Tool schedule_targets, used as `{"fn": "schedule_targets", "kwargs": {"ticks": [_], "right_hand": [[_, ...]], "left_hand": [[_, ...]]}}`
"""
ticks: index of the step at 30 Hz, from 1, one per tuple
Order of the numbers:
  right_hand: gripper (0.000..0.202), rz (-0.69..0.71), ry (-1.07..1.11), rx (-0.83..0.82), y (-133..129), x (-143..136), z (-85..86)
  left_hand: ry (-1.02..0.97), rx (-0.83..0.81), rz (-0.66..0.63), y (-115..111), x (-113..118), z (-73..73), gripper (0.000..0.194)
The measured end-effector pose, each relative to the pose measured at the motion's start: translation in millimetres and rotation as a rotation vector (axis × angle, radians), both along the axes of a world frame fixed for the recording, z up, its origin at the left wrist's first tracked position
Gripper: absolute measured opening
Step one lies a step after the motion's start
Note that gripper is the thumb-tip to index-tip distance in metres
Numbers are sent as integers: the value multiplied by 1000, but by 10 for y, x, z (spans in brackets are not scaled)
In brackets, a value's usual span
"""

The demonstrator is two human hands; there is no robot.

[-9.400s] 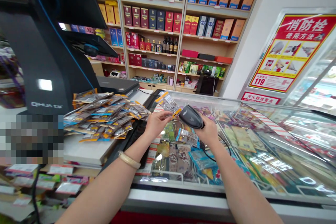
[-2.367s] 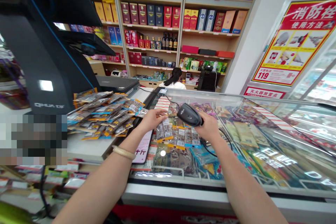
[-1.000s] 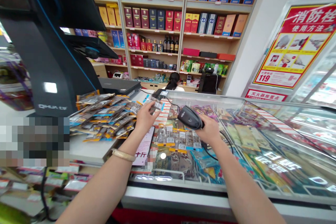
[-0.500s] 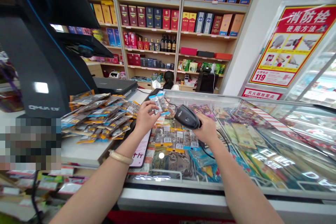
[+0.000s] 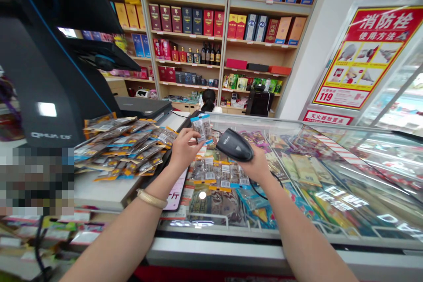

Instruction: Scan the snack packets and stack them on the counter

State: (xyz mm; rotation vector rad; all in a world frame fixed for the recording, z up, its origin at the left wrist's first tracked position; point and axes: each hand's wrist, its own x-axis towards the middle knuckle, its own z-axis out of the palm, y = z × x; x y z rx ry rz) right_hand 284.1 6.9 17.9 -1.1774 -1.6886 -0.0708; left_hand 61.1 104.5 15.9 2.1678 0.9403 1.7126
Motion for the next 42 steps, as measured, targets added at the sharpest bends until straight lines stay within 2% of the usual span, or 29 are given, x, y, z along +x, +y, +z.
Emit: {"fn": "schedule_targets", "kwargs": {"ticks": [3, 7, 12, 16, 21, 24, 31, 37, 39, 42], "right_hand": [[16, 25, 42, -27, -6, -49, 1], [21, 17, 60, -68, 14, -59, -27], [24, -30, 80, -39, 3, -42, -7], [17, -142, 145, 43, -23, -6, 36], [13, -206, 182, 70, -16, 60, 49], [14, -222, 164, 68, 3, 84, 28], [10, -235, 121, 68, 26, 90, -12], [11, -208, 104, 76, 4, 94, -5], [13, -207, 99, 81, 1, 92, -8], [15, -205, 97, 87, 4, 88, -16]], "left_hand": [[43, 35, -50, -16, 29, -25, 9], [51, 44, -80, -25, 49, -43, 10], [20, -15, -123, -74, 72, -5, 16], [47, -166, -211, -138, 136, 10, 16], [195, -466, -397, -235, 248, -61, 17], [312, -525, -444, -273, 277, -110, 15], [612, -386, -305, -346, 221, -4, 14], [770, -329, -264, -381, 207, 31, 14], [751, -297, -247, -359, 206, 9, 14], [586, -197, -156, -259, 176, -29, 12]]}}
